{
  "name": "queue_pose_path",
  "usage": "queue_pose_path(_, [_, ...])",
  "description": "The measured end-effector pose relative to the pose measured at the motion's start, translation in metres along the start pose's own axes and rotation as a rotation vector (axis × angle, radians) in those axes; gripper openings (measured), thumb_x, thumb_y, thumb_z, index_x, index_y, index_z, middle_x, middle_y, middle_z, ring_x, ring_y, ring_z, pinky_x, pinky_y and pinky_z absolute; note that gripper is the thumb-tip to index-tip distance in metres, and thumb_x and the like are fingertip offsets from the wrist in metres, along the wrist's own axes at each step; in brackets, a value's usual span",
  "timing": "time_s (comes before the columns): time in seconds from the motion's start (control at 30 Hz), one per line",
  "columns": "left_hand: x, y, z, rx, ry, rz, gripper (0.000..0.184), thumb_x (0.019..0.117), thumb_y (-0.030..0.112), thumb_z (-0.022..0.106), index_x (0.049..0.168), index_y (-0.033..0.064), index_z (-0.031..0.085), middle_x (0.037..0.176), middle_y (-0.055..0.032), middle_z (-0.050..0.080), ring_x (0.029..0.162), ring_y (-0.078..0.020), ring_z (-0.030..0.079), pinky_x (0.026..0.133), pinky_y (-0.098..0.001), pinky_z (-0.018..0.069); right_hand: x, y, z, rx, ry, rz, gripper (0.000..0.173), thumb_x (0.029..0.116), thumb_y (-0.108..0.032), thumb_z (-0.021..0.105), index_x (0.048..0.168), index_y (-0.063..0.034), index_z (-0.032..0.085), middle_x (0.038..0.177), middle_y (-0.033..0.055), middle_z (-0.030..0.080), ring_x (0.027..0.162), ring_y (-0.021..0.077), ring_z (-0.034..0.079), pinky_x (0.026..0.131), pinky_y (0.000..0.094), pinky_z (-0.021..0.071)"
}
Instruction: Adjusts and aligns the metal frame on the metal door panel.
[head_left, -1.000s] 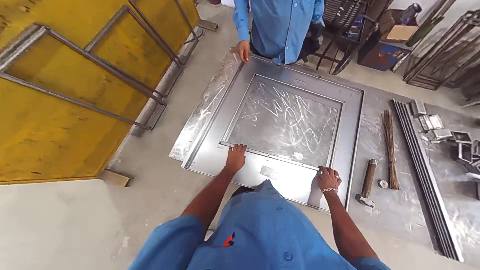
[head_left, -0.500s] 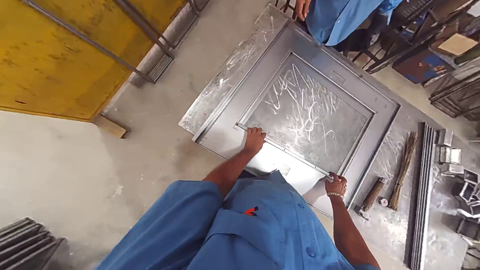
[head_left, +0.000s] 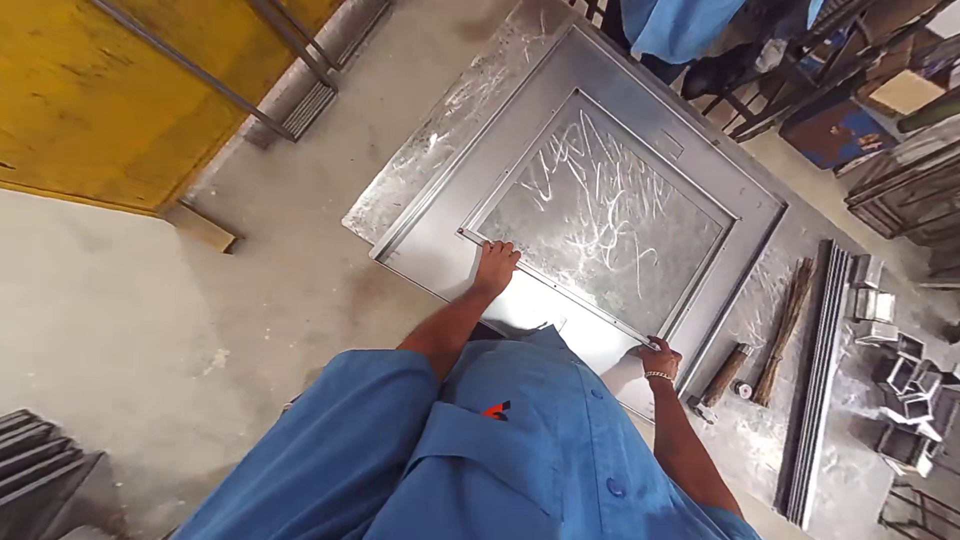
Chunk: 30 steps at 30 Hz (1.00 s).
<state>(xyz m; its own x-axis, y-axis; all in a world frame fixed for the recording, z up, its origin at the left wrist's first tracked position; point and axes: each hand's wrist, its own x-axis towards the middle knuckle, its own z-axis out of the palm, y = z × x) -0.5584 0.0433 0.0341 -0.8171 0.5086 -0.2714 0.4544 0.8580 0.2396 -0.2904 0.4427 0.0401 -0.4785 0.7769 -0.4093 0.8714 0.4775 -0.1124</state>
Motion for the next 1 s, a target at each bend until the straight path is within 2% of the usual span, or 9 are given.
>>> queue_pose_path(0.1, [-0.003, -0.002, 0.0, -0.016, 0.026, 0.017, 0.026, 0.1032, 0.029, 0.061, 0.12, 0.0116, 0.07, 0.131, -0.015, 0.064, 0.131, -0.0378, 0.054, 0.111, -0.0659, 0.0357, 0.0, 0.001, -0.003, 0.032, -0.006, 0.013, 0.042, 0.0872, -0.026, 0.081, 0.128, -0.0236, 0.072, 0.141, 0.0322, 0.054, 0.121, 0.0497, 0.059, 0.093, 0.0628, 0.0524])
queue_pose_path(0.23, [0.0, 0.0, -0.006, -0.028, -0.028, -0.031, 0.028, 0.1015, 0.032, 0.064, 0.121, 0.0129, 0.071, 0.132, -0.0146, 0.063, 0.132, -0.0374, 0.052, 0.111, -0.0651, 0.0348, 0.002, 0.003, -0.003, 0.039, 0.017, 0.011, 0.036, 0.0886, -0.028, 0.08, 0.124, -0.025, 0.074, 0.14, 0.0303, 0.056, 0.12, 0.0479, 0.06, 0.092, 0.0614, 0.0529])
queue_pose_path(0.5, [0.006, -0.001, -0.008, -0.012, -0.099, -0.006, 0.035, 0.1034, 0.03, 0.059, 0.13, 0.0077, 0.065, 0.14, -0.0207, 0.058, 0.136, -0.043, 0.049, 0.113, -0.0627, 0.0359, 0.006, 0.007, 0.0, 0.069, 0.029, 0.013, 0.036, 0.0853, -0.027, 0.084, 0.12, -0.0249, 0.076, 0.138, 0.0308, 0.057, 0.119, 0.049, 0.061, 0.091, 0.0636, 0.0531])
queue_pose_path(0.73, [0.005, -0.003, -0.009, 0.04, -0.084, 0.021, 0.035, 0.103, 0.031, 0.059, 0.129, 0.0084, 0.065, 0.139, -0.0179, 0.059, 0.133, -0.0408, 0.052, 0.112, -0.0586, 0.0407, 0.005, 0.01, 0.003, 0.086, 0.031, -0.008, 0.039, 0.0841, -0.029, 0.086, 0.121, -0.0223, 0.076, 0.138, 0.0337, 0.056, 0.115, 0.0518, 0.063, 0.088, 0.0657, 0.0545])
queue_pose_path(1.0, [0.004, 0.0, -0.009, 0.003, -0.11, -0.038, 0.036, 0.099, 0.032, 0.066, 0.128, 0.0102, 0.067, 0.138, -0.016, 0.059, 0.135, -0.0375, 0.051, 0.112, -0.0571, 0.0402, 0.004, 0.019, 0.015, 0.121, 0.107, 0.002, 0.041, 0.0838, -0.029, 0.087, 0.122, -0.0208, 0.074, 0.139, 0.0308, 0.056, 0.111, 0.0494, 0.065, 0.085, 0.0643, 0.0558])
